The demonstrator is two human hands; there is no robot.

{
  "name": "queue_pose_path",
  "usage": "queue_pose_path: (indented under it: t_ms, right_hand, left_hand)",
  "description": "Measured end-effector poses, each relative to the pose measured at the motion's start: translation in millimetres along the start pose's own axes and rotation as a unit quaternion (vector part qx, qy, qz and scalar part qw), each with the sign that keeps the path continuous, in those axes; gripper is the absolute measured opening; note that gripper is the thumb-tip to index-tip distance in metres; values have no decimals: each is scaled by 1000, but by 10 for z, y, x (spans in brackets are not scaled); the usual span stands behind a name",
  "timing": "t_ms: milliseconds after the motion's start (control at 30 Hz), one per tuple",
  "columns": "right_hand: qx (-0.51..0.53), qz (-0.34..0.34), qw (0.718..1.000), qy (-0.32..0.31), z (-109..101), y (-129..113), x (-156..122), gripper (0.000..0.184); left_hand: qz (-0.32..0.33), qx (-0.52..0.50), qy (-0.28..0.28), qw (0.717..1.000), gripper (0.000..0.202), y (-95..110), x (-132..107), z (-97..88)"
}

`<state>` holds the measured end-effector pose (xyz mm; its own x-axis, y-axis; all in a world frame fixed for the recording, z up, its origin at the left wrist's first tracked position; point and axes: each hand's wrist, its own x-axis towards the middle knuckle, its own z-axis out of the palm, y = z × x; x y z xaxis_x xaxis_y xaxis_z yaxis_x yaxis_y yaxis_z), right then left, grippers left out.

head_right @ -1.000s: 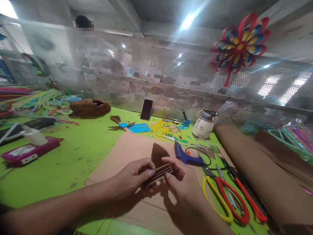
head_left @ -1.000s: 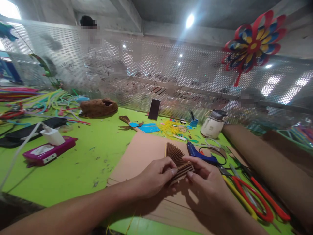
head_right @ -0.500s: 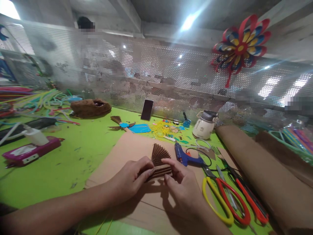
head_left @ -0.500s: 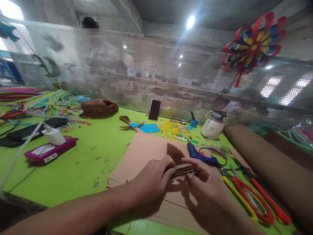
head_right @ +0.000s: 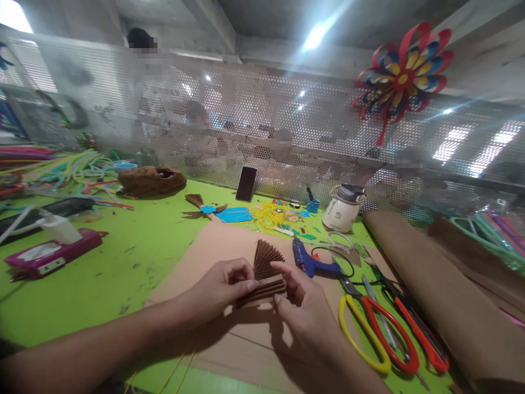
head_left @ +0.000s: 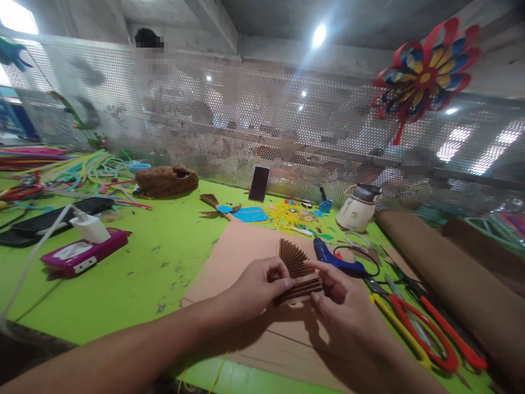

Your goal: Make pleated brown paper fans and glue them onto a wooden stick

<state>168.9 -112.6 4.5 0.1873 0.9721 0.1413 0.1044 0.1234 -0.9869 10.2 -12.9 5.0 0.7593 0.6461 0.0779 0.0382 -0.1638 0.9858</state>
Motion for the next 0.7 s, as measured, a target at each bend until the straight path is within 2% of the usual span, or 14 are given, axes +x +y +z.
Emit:
queue_pose_path:
  t_ms: [100, 233, 700]
  right_hand:
    - [2, 12, 1000, -7, -6, 6, -4, 48]
    - [18, 30, 999, -8, -3, -22, -8, 51]
    - [17, 39, 999, -5, -10, -35, -21, 43]
  left_hand:
    - [-47, -77, -16, 996, 24, -33, 38, -23]
    - [-67, -130, -11, 989, 25, -57, 42, -34]
    - [-90, -154, -20, 984, 23, -17, 8, 17]
